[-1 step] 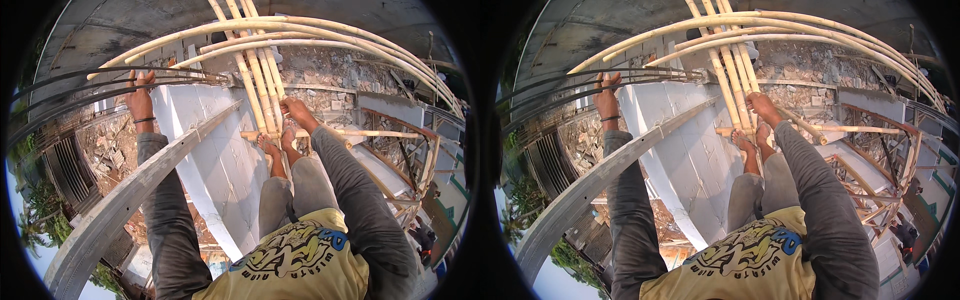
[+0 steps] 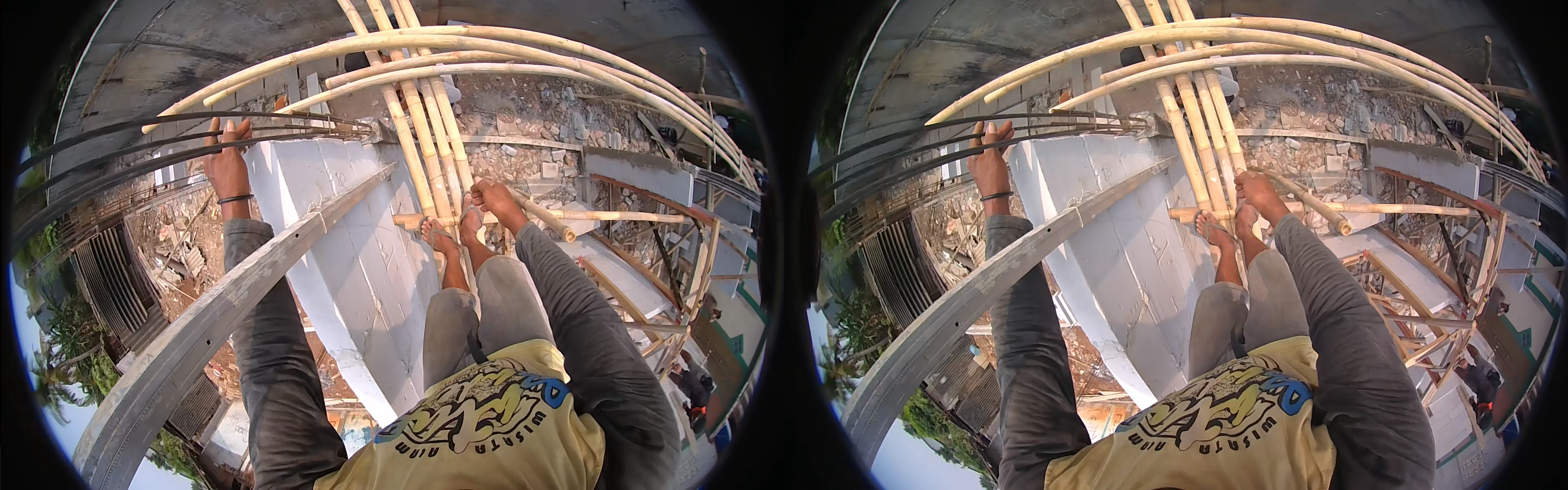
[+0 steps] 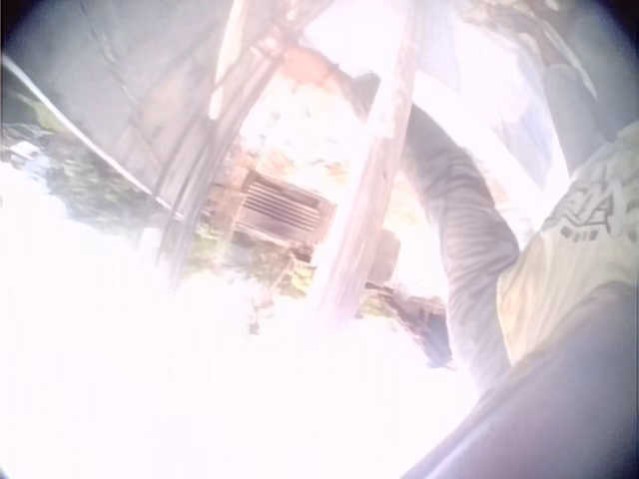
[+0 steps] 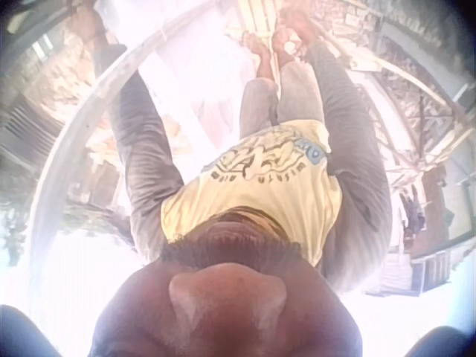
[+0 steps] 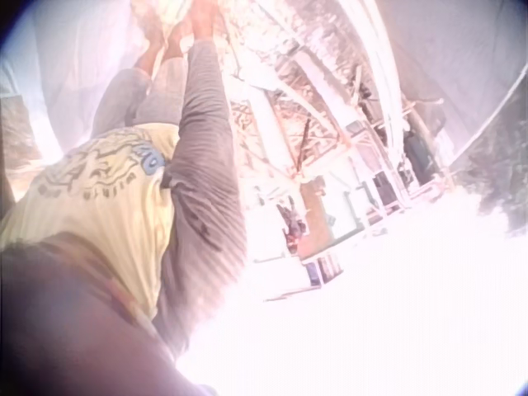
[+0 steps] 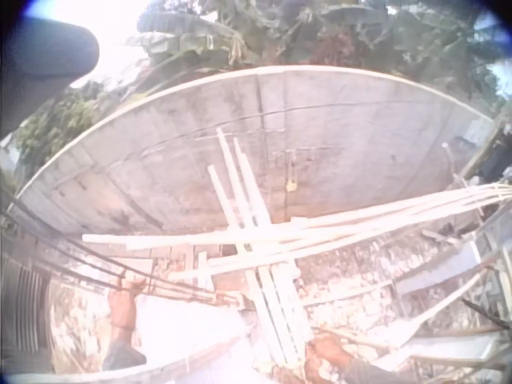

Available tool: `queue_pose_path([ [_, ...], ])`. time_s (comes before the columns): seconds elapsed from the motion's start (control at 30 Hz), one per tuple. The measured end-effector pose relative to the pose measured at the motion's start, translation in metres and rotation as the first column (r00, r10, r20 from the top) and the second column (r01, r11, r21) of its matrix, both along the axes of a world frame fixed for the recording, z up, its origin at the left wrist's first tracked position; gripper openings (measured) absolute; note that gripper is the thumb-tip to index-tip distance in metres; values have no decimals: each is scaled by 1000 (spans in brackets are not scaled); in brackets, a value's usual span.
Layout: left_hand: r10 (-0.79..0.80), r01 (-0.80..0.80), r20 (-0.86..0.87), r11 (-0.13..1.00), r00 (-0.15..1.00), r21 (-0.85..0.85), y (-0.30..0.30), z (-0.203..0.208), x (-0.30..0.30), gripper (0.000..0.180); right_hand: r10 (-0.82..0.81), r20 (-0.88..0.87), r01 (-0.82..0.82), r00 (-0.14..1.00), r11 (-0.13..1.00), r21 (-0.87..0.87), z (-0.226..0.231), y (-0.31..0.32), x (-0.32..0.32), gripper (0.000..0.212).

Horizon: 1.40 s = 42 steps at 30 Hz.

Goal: The person secures rebar and structural components to a concrete wall and bamboo framework using wire and a metal profile, working at height on an active construction site.

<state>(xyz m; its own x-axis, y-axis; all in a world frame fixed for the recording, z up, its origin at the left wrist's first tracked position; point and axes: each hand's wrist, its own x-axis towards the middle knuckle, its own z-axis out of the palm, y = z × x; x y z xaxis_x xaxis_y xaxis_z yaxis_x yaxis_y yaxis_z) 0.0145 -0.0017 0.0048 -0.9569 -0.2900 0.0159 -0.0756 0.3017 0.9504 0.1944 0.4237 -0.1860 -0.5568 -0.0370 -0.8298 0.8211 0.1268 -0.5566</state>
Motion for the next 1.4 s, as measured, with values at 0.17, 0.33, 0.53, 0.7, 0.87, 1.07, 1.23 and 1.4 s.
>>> queue_pose_path([
  [0.17,-43,44,36,998,998,-46,5,-1,-8,46,639,-213,-462,739,711,530,-107,131,257,23],
  [0.33,-6,6,1,989,1000,-150,-15,-6,3,44,3,334,-111,943,946,304,-92,123,305,30],
  [0.53,1,-8,-40,985,999,-172,-4,-17,5,51,237,15,-223,971,889,401,-76,94,248,27],
  [0.7,24,-33,-93,994,995,-102,6,-22,7,59,158,35,-161,987,951,265,-43,59,219,34],
  [0.87,17,-25,-106,997,994,-76,0,-27,2,56,65,-83,-38,994,956,291,-53,61,238,29],
  [1.07,-42,0,-104,926,994,-376,-19,-38,-3,38,182,-68,-159,981,953,259,-82,41,189,31],
  [1.23,-45,-60,-174,832,984,-552,-14,-38,-5,38,-78,-107,26,991,905,-424,-114,-51,52,36],
  [1.4,-21,-32,-160,945,987,-324,13,-41,-11,36,467,-456,-440,758,882,171,-163,-162,-80,47],
])
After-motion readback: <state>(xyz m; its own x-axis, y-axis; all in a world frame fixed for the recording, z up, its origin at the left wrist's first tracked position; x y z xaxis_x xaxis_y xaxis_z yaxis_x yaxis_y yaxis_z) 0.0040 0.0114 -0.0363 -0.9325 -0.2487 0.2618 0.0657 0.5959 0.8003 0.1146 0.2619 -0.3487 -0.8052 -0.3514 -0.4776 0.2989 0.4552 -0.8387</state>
